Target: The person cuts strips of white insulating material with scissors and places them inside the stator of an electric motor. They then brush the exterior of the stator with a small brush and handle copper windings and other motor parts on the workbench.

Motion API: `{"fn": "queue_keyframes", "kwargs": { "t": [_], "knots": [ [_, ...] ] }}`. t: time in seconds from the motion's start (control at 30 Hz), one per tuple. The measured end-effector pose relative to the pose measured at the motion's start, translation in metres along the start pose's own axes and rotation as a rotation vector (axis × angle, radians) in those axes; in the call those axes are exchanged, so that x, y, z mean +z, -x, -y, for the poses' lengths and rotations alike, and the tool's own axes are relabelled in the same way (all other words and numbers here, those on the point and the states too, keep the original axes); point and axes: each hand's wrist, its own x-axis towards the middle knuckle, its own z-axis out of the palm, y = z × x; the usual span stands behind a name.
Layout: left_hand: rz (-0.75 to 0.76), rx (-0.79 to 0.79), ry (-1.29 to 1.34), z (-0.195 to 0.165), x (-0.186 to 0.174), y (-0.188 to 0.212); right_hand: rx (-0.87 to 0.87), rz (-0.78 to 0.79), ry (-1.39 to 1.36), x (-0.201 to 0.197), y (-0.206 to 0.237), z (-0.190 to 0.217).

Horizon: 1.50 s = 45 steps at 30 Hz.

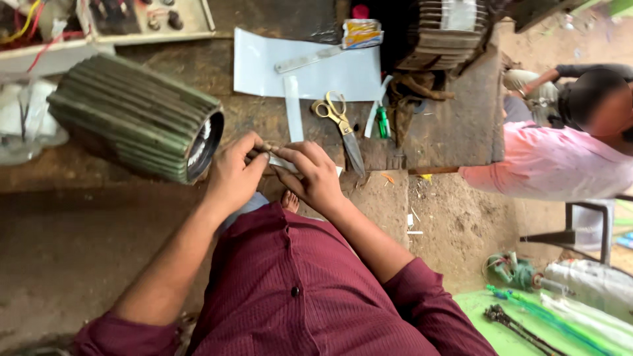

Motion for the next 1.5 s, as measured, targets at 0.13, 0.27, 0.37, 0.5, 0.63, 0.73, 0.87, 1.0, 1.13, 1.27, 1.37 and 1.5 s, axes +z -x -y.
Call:
{"fn": "queue_keyframes", "kwargs": {
  "t": [0.13, 0.27, 0.37, 0.5, 0.63, 0.73, 0.87, 1.0, 1.13, 1.27, 1.37, 1.5],
  "knots": [
    [-0.205, 0.273, -0.423, 0.007, -0.041, 0.001, 0.164, 0.058, -0.141, 0.011, 0.001, 0.002],
    [-0.322, 0.407, -0.715, 0.039, -0.113, -0.024, 0.189, 0.077, -0.162, 0.028, -0.013, 0.000],
    [-0.349, 0.517, -0.810, 0.068, -0.135, -0.038, 0.163, 0.106, -0.186, 0.051, -0.024, -0.001],
    [-0.379, 0.383, -0.724, 0.093, -0.128, -0.042, 0.142, 0.138, -0.184, 0.088, -0.037, -0.008],
    [-0.403, 0.401, -0.655, 0.098, -0.127, -0.036, 0.197, 0.155, -0.285, 0.129, -0.047, -0.016],
    [-0.415, 0.411, -0.632, 0.093, -0.130, -0.037, 0.227, 0.111, -0.315, 0.154, -0.051, -0.015],
    [-0.415, 0.398, -0.641, 0.089, -0.130, -0.039, 0.263, 0.094, -0.248, 0.168, -0.051, -0.011],
    [-0.410, 0.383, -0.631, 0.089, -0.131, -0.039, 0.264, 0.128, -0.184, 0.174, -0.050, -0.012],
    [-0.407, 0.379, -0.624, 0.091, -0.132, -0.038, 0.311, 0.100, -0.224, 0.183, -0.058, -0.014],
    [-0.423, 0.390, -0.626, 0.093, -0.131, -0.038, 0.191, 0.151, -0.133, 0.171, -0.055, -0.012],
    [-0.425, 0.375, -0.632, 0.095, -0.131, -0.039, 0.063, 0.177, -0.078, 0.147, -0.040, -0.011],
    [-0.438, 0.371, -0.630, 0.100, -0.131, -0.040, 0.065, 0.127, -0.084, 0.148, -0.035, -0.014]
  ]
}}
